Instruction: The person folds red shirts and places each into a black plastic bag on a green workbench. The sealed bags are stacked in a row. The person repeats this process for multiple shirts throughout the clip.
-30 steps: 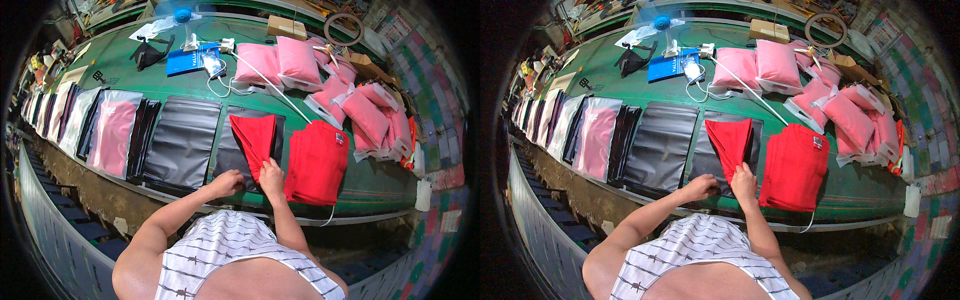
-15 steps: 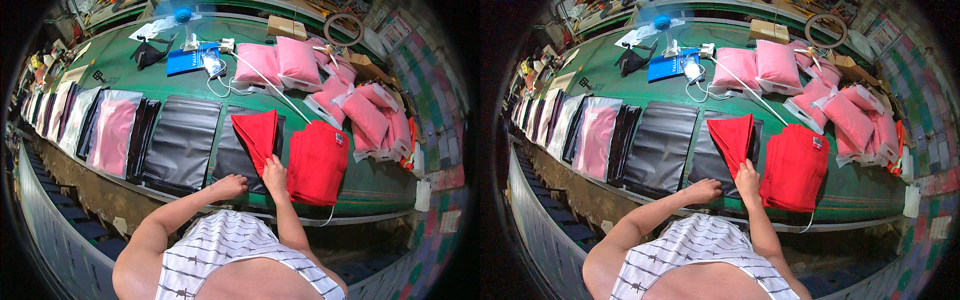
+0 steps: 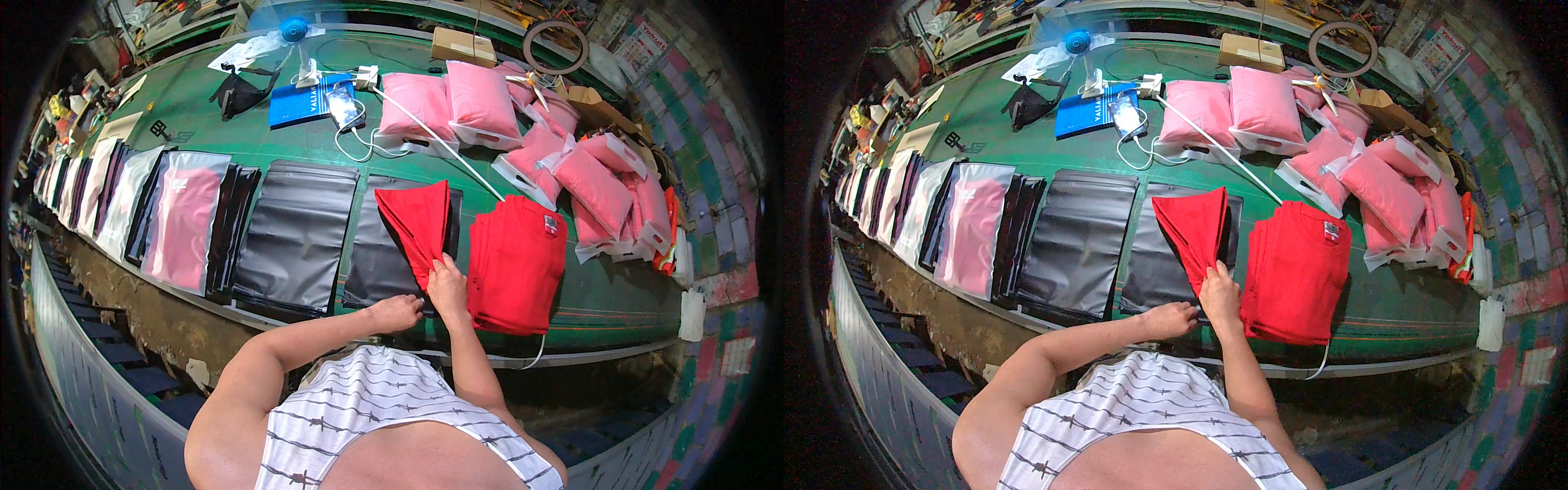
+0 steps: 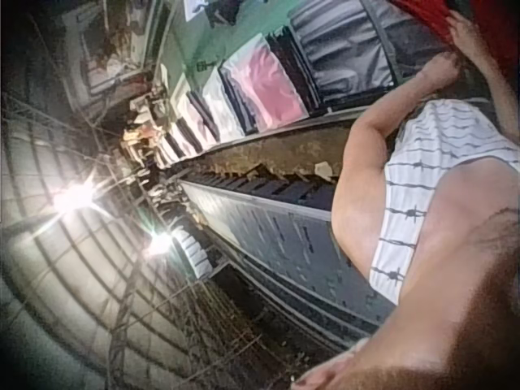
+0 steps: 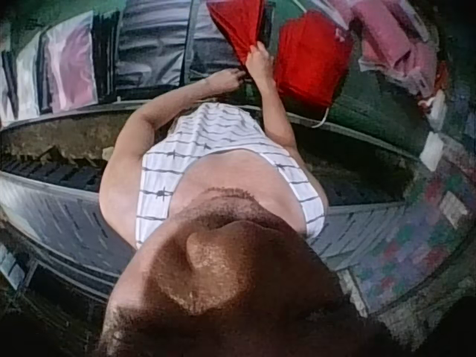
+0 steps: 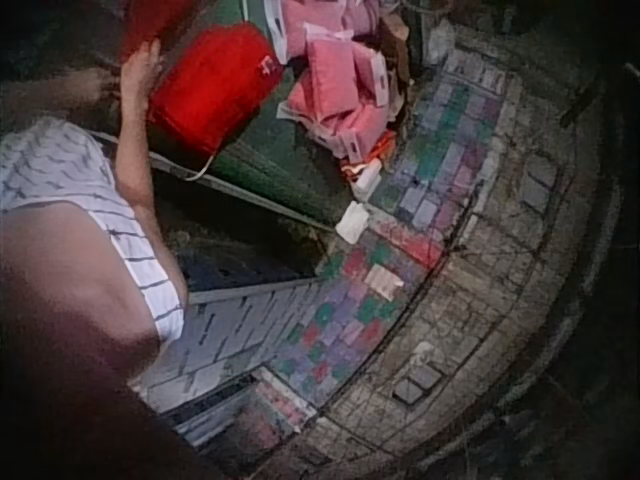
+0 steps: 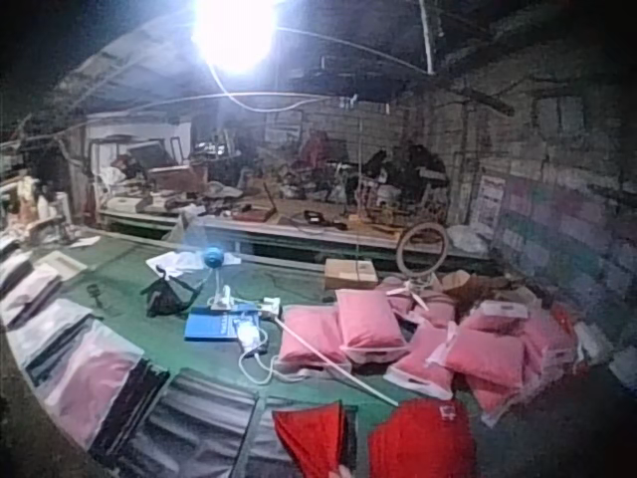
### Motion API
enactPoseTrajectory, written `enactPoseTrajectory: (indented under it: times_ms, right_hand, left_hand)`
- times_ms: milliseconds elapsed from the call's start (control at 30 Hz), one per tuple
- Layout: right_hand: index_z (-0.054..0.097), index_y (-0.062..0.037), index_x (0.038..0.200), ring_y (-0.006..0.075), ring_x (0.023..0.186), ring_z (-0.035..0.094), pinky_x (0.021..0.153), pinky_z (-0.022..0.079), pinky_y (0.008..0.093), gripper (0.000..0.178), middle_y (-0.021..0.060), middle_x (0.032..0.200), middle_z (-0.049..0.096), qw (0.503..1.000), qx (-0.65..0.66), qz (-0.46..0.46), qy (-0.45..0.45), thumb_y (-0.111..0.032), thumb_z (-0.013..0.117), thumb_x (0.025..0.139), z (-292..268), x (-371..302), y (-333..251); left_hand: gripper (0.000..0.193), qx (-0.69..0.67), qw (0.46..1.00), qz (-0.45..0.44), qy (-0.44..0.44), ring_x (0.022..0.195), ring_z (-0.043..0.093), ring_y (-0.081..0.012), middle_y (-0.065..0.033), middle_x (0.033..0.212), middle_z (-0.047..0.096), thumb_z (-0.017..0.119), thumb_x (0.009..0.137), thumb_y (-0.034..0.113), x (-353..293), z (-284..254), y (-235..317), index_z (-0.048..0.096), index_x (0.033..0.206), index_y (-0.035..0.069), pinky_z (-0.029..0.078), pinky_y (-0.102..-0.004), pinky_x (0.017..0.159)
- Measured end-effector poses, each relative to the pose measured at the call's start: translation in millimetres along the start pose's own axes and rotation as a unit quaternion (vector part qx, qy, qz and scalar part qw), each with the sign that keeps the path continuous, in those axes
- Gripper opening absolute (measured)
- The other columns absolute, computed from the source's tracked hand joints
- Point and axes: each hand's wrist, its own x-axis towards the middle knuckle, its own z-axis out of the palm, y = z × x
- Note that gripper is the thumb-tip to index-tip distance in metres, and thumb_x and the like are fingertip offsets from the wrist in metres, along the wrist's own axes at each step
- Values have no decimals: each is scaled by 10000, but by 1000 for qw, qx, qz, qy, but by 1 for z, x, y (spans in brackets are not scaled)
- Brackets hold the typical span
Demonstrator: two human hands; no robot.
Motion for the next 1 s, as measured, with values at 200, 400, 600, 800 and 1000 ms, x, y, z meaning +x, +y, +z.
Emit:
enactPoseTrajectory:
  times_ms: [200,400,600,800,1000]
  right_hand:
    - [718,29,1114,422,993,691,873,569,492,287,239,1293,632,1000,7,-3,1,-124,620,892,-1,1,0]
    - [719,32,1109,425,998,689,880,567,494,283,234,1293,634,1000,12,-1,1,-124,619,894,-1,0,0]
    - [712,35,1121,431,1007,685,887,563,497,292,238,1300,628,1000,18,4,-4,-131,621,898,0,1,4]
    - [704,32,1135,428,1008,685,884,568,491,299,236,1297,627,1000,3,-1,0,-135,626,901,2,-2,5]
    - [710,16,1126,413,1000,691,878,568,489,274,236,1282,632,1000,14,-13,7,-123,627,905,-3,1,0]
  left_hand:
    - [283,-41,999,-10,6,950,627,-279,-125,1008,618,615,822,146,-4,4,-5,625,1069,6,549,-390,830]
    - [303,-129,991,-40,-15,974,621,-317,-138,1025,608,601,833,117,-7,5,-12,589,1111,-3,541,-414,846]
    - [255,-130,987,-94,-19,1008,620,-343,-152,1017,577,587,847,92,-12,-9,-8,554,1088,14,537,-437,847]
    - [191,-100,983,-148,-29,1017,620,-339,-156,1036,568,605,856,126,-60,-30,-32,606,1023,33,550,-439,841]
    - [148,-67,984,-163,-18,1025,617,-329,-145,1073,580,636,829,132,-84,-33,-35,677,928,30,539,-437,877]
